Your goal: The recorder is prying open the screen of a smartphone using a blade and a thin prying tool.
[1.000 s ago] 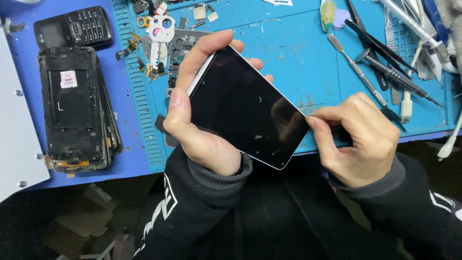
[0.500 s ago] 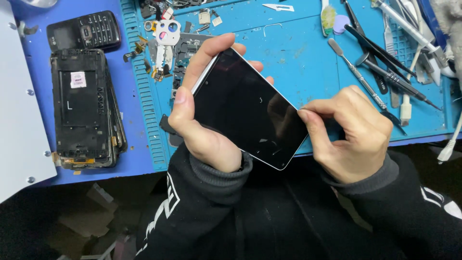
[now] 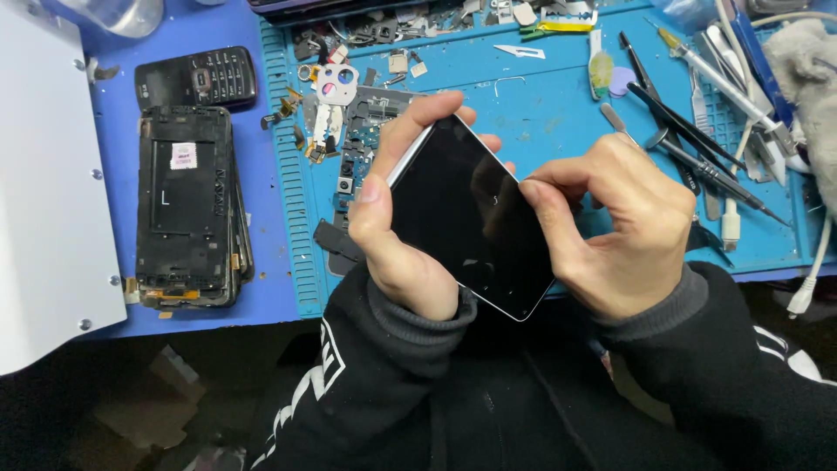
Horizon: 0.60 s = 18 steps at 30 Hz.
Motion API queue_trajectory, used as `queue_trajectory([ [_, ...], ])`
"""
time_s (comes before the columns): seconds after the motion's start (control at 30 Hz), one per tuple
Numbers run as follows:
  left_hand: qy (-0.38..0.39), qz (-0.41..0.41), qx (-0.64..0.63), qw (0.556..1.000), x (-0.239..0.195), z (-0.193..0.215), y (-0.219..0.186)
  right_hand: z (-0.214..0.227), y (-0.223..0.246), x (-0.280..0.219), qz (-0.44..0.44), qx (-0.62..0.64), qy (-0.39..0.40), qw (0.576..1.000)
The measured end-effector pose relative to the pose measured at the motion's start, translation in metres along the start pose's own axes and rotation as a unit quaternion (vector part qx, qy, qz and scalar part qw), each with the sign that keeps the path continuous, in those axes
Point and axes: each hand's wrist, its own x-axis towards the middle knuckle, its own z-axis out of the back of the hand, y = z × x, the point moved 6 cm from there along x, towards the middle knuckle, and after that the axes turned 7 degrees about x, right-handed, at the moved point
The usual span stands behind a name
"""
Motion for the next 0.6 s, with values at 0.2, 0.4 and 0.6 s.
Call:
queue_trajectory([
  [0.2, -0.004, -0.013, 0.081, 0.997, 0.000, 0.002, -0.006, -0.004, 0.008, 0.018, 0.012, -0.021, 0.006, 1.000],
  [0.4, 0.006, -0.072, 0.131, 0.989, 0.002, 0.002, -0.009, -0.005, 0.008, 0.027, 0.019, 0.032, 0.000, 0.999],
  [0.6, -0.012, -0.123, 0.169, 0.978, 0.002, 0.000, -0.017, -0.008, 0.009, 0.031, 0.034, 0.028, 0.007, 0.999],
])
